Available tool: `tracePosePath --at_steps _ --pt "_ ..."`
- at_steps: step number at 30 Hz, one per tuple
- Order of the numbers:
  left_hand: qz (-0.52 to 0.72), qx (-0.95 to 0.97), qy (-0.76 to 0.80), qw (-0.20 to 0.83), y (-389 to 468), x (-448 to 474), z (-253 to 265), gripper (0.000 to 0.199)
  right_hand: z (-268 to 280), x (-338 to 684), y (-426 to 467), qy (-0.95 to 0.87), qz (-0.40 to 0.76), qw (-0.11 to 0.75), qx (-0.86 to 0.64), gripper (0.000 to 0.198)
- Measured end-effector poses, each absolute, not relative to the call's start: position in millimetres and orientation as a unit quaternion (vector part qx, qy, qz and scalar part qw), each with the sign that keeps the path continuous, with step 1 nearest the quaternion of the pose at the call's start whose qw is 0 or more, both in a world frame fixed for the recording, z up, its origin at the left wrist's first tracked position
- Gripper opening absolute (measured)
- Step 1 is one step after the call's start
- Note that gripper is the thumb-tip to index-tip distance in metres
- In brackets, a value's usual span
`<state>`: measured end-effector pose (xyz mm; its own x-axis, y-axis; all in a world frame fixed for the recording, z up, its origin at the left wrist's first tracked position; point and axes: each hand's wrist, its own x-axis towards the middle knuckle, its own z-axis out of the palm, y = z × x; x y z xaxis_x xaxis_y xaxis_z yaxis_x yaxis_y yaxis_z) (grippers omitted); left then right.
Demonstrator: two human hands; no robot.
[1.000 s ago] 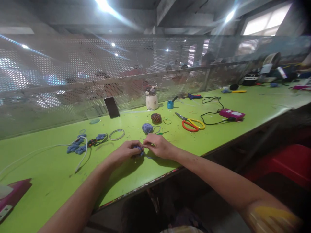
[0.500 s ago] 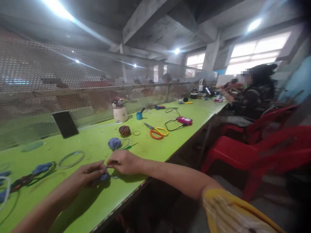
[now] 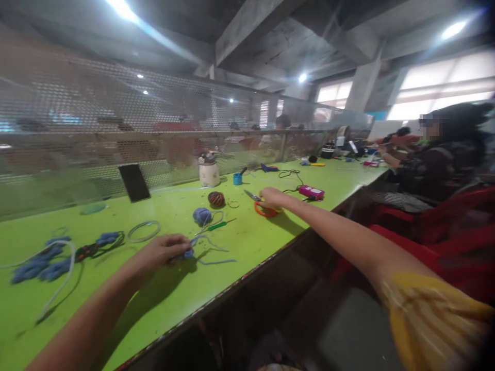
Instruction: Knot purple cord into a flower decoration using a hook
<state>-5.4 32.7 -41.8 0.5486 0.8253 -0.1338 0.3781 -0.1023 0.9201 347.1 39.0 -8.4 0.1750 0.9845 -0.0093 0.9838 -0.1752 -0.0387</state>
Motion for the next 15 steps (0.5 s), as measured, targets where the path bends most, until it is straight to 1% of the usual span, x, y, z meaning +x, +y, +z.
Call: tracePosePath --at_steps 2,5,8,10,13,15 --pt "0.226 0.700 0.419 0.532 32 -5 -39 0.030 -17 356 45 -0.617 0.039 -0.029 -0.785 0.029" --pt "0.245 0.679 0.400 0.565 32 -5 -39 0.027 -27 360 57 -0.602 0.070 -0.050 -0.794 0.041" --pt "0.278 0.646 0.389 0.595 33 -6 -40 0.025 -31 363 70 -0.574 0.112 -0.055 -0.810 0.039" --pt "0.293 0.625 0.384 0.613 34 -6 -40 0.023 -29 366 74 -0.557 0.130 -0.044 -0.819 0.032" --pt "0.319 0.596 0.375 0.635 36 -6 -41 0.021 -20 371 66 -0.554 0.132 0.007 -0.822 0.025" --pt "0.331 0.584 0.371 0.641 38 -6 -41 0.022 -12 373 49 -0.558 0.143 0.047 -0.816 0.026"
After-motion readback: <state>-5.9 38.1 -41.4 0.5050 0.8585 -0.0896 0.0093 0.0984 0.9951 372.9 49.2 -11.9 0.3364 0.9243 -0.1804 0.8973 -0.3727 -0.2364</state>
